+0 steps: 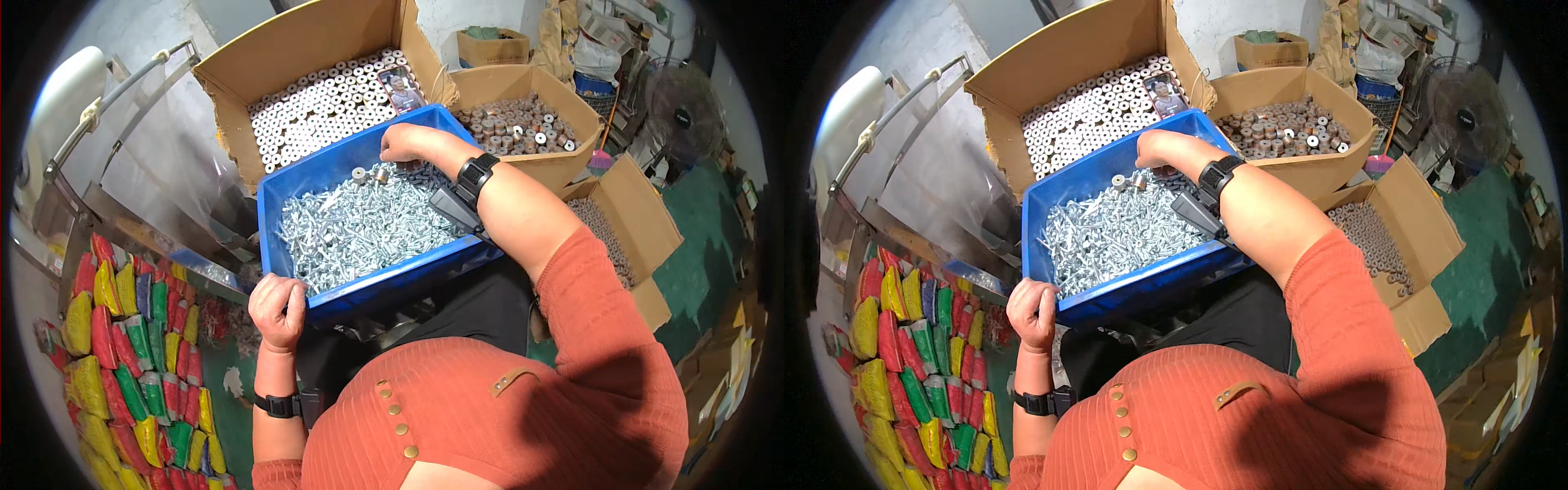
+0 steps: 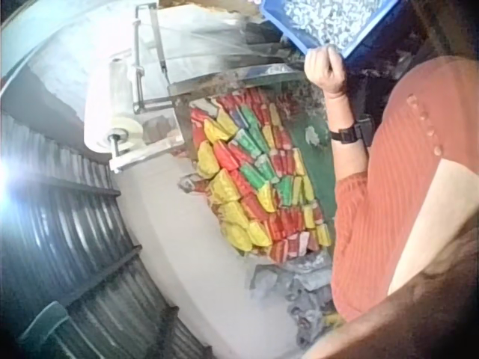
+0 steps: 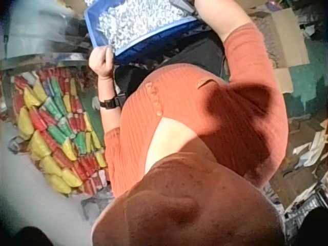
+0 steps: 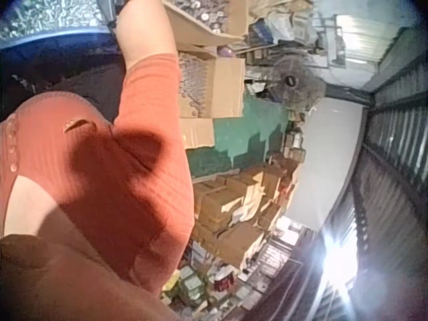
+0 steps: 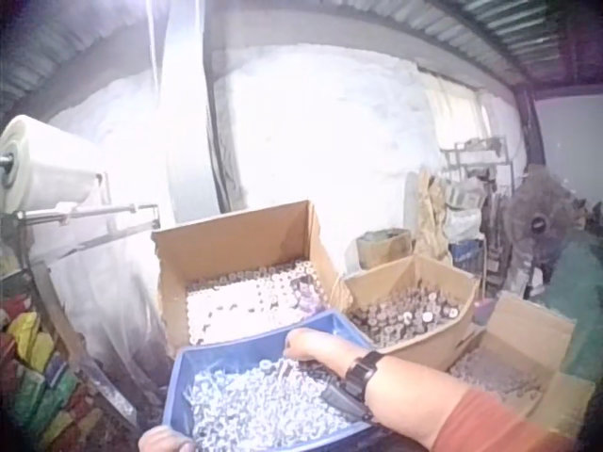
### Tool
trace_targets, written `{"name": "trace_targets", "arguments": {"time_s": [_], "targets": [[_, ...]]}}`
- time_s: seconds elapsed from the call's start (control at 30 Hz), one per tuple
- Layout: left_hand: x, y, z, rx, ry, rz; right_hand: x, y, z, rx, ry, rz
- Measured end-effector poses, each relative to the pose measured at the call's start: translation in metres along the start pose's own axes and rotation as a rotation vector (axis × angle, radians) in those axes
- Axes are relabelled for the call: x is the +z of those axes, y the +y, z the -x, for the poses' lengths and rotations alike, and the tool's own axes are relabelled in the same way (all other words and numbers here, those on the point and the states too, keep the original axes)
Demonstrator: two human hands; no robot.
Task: Sorting metal screws and washers into different containers.
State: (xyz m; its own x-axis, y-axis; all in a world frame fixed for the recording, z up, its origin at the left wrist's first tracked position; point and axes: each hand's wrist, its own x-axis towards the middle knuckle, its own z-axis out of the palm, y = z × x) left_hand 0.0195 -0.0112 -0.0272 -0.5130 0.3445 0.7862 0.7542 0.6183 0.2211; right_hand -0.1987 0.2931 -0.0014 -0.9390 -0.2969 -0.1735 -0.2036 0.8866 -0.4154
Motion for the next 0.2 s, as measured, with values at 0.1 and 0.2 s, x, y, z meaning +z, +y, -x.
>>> {"name": "trace_targets", "arguments": {"time_s": [0.1, 0.2], "targets": [[0.0002, 0.0009, 0.0015, -0.008, 0.009, 0.001, 0.0023, 0.0033, -0.0013, 0.010, 0.004, -0.005], [-0.0013, 0.0014, 0.0008, -0.028, -0.023, -0.001, -0.0013, 0.0043, -0.0032, 0.011, -0.014, 0.008]]}}
